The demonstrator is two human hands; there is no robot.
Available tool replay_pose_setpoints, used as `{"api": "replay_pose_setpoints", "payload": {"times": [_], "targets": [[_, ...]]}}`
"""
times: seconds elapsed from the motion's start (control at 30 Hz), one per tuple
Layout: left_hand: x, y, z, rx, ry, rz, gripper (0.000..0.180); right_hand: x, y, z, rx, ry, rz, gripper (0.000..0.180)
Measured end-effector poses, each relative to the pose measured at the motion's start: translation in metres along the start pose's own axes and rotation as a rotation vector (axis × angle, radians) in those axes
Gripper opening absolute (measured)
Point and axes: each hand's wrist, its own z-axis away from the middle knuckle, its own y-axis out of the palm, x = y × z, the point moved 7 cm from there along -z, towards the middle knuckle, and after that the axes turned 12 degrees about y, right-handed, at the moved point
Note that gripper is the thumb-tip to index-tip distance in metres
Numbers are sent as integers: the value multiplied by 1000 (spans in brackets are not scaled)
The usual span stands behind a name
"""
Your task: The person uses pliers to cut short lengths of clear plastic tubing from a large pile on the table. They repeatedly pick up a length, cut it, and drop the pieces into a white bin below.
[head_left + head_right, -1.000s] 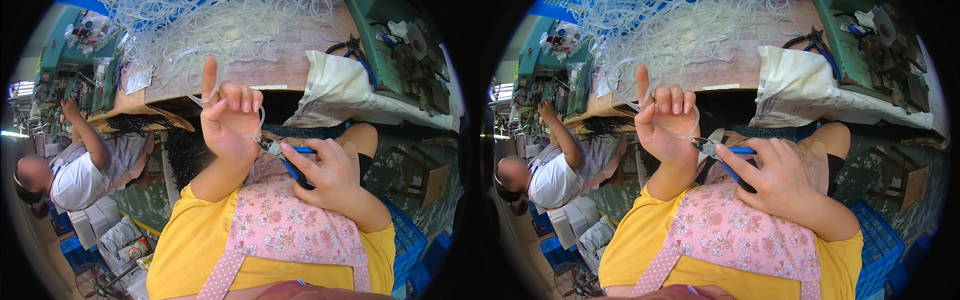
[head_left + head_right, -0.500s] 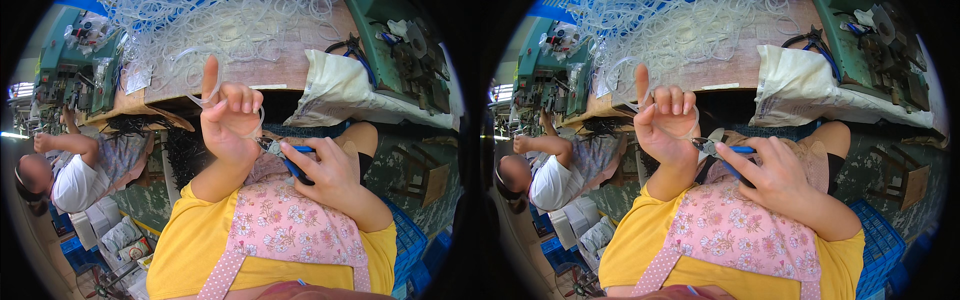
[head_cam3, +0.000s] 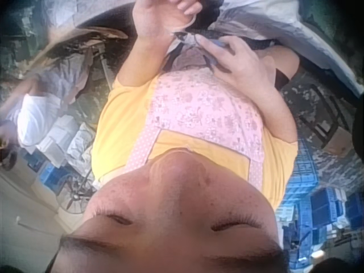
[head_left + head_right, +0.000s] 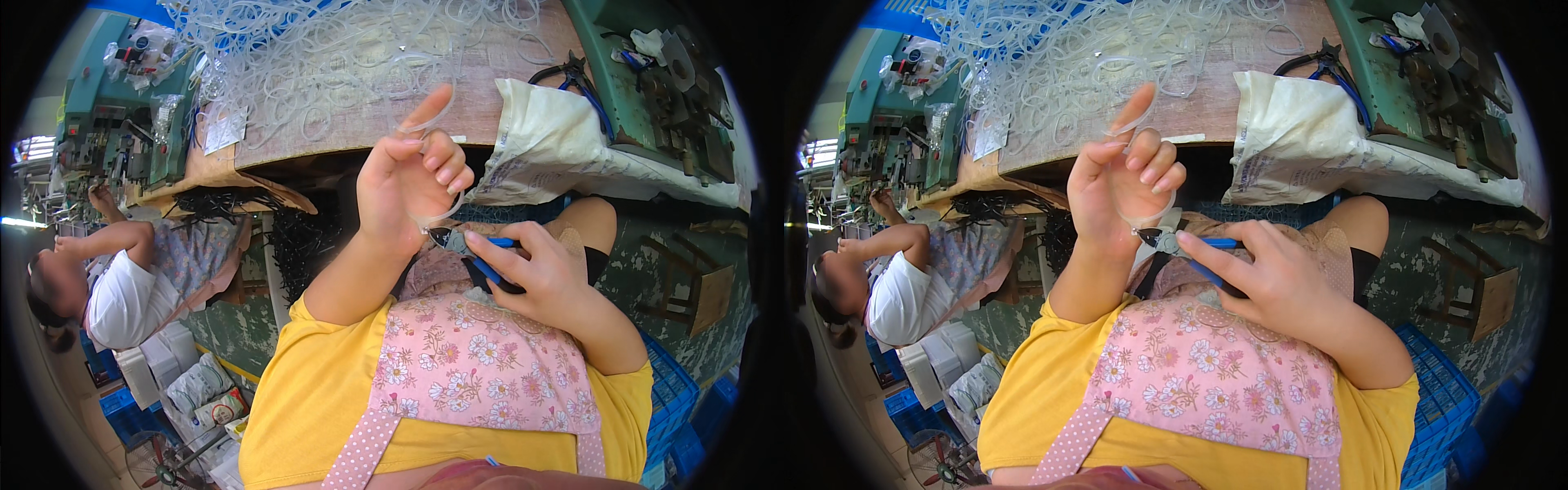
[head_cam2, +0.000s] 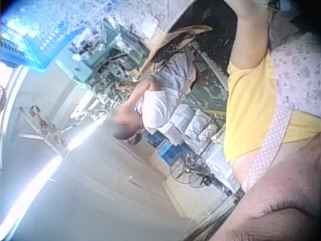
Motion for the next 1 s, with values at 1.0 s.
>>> {"api": "replay_pose_setpoints", "payload": {"times": [1.0], "targets": [[-55,-26,-97,251,606,-2403,38,-7,-2,18,-33,14,-114,71]]}}
